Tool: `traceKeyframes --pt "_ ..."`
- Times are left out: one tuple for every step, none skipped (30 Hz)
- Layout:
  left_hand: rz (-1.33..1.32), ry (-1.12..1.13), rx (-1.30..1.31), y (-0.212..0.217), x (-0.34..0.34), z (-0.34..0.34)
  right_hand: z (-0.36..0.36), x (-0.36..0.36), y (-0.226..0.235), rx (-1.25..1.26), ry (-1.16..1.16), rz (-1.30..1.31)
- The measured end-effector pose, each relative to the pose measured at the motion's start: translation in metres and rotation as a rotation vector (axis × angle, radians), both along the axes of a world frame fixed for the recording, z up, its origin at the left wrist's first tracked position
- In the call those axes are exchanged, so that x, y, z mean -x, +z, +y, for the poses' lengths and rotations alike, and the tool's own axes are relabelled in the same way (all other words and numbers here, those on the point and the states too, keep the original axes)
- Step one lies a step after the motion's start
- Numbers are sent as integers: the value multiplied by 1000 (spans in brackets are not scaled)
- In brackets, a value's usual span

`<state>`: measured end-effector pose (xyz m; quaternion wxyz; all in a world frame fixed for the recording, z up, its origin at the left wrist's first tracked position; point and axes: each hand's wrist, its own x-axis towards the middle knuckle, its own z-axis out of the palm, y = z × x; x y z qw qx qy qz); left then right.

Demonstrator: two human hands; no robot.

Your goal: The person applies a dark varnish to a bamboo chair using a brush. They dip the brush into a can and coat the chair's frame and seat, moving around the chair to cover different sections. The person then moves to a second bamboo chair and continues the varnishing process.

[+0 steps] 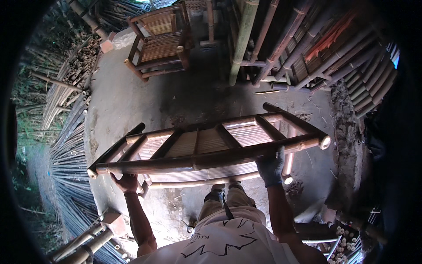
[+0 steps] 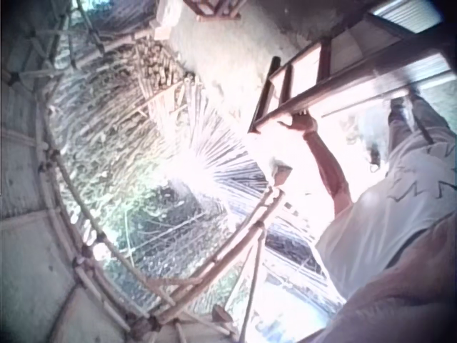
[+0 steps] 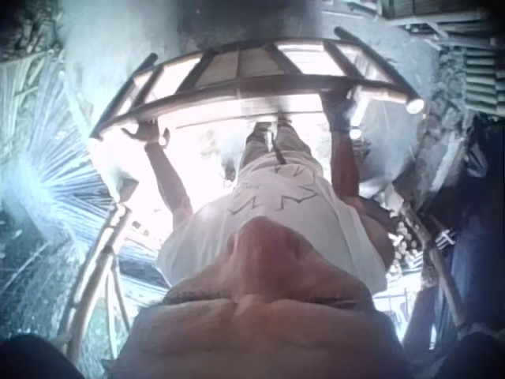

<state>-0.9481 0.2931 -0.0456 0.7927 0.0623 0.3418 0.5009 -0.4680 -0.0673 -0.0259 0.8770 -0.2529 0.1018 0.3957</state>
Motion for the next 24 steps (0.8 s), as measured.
traceKeyframes --pt "-55 -52 -45 -7 0 7 5 -9 -15 28 -42 -88" --pt "-50 -36 -38 -10 0 13 18 -6 -9 13 -13 -48" --pt "-45 -29 -22 -8 -7 20 25 -13 -11 -5 33 -134" --pt "-40 -20 -6 -6 -12 24 30 -20 -14 -22 84 -220" --pt "-130 -94 -39 -6 -24 30 30 -33 -26 21 56 -166" --pt "-113 -56 -23 -8 -21 40 42 -33 -24 25 73 -173" --pt "-11 -107 -39 -12 -22 51 54 -38 -25 18 50 -169" --pt "94 -158 -57 -16 -25 62 67 -46 -28 7 27 -164" --pt "222 -151 60 -18 -35 71 77 -53 -31 -4 10 -180" --pt "341 -154 181 -23 -46 76 84 -67 -40 -45 -1 -178" --pt "528 -152 191 -34 -56 68 97 -78 -45 -51 17 -192" --pt "717 -119 171 -54 -63 49 111 -93 -50 -53 36 -212" --pt "806 -225 107 -83 -59 24 124 -113 -60 -55 36 -177" --pt "838 -298 -162 -136 -3 -14 155 -117 -72 -92 65 -101" --pt "922 -349 55 -161 -17 -52 169 -129 -77 -17 58 -117" --pt "1319 -414 -570 -197 79 -102 220 -123 -97 -70 89 -58" --pt "1742 -312 -1170 -203 142 -144 261 -115 -113 -121 115 7" --pt "1699 -561 -1219 -226 128 -227 259 -151 -132 -64 98 -46" --pt "1574 -961 -491 -237 78 -300 249 -222 -148 -75 79 -135" --pt "1517 -1109 -69 -211 53 -361 244 -263 -161 -1 39 -158" --pt "1481 -1156 177 -168 45 -411 251 -289 -173 53 17 -156" --pt "1445 -1168 422 -121 40 -446 269 -307 -182 85 7 -143" --pt "1410 -1133 688 -65 40 -479 295 -301 -191 101 23 -104" --pt "1367 -1146 808 -63 59 -517 310 -302 -194 111 22 -83"
